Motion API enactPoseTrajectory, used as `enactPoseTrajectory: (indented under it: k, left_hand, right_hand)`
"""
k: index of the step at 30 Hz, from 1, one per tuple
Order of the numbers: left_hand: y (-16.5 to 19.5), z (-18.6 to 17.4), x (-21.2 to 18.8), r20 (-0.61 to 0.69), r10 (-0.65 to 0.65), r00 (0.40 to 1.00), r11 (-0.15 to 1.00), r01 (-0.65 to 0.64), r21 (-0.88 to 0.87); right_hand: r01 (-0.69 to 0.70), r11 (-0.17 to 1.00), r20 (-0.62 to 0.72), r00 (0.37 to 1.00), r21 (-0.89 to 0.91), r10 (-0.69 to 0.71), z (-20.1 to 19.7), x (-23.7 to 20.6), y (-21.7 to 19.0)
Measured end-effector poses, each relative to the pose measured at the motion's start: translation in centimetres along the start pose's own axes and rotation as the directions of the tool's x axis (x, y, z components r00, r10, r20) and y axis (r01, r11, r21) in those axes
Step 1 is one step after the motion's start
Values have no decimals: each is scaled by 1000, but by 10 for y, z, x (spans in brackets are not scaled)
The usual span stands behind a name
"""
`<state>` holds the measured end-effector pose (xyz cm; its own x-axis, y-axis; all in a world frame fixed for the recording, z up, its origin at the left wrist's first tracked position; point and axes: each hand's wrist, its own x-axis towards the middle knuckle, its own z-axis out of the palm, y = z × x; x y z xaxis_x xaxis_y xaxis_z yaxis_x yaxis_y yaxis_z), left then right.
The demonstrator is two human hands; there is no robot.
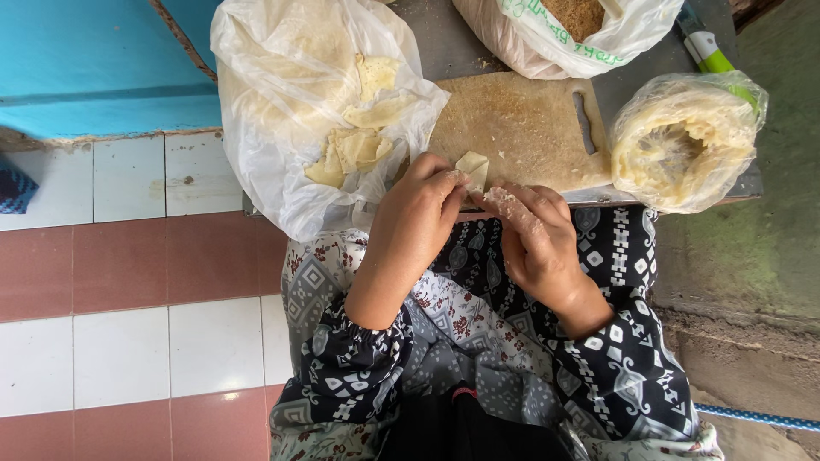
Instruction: The person sits on the floor at a low board and makes filled pastry triangles. They cut pieces from a flattened sheet of dough with a knife, spoon brown filling onto a dough piece, fold the dough over the filling into a triangle, and set the finished triangle on a growing pile beside the board.
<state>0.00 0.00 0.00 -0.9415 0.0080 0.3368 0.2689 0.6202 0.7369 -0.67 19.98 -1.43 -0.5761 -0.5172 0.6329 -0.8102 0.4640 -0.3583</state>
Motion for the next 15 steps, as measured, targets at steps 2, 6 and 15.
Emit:
enactPoseTrajectory:
  k: [2, 6, 15]
  left_hand:
    - [1, 0, -2, -1, -2, 1000, 1000, 2, -13]
    - [2, -1, -2, -23, 13, 1000, 999, -13, 35]
    - [-8, -3, -13, -43, 35, 998, 998, -33, 46]
  right_hand:
    - [23, 994, 69, 997, -111, -15, -1, -3, 0]
    - [84, 965, 173, 984, -247, -41, -4, -5, 2]
    - [23, 989, 109, 994, -149, -6, 12, -14, 1]
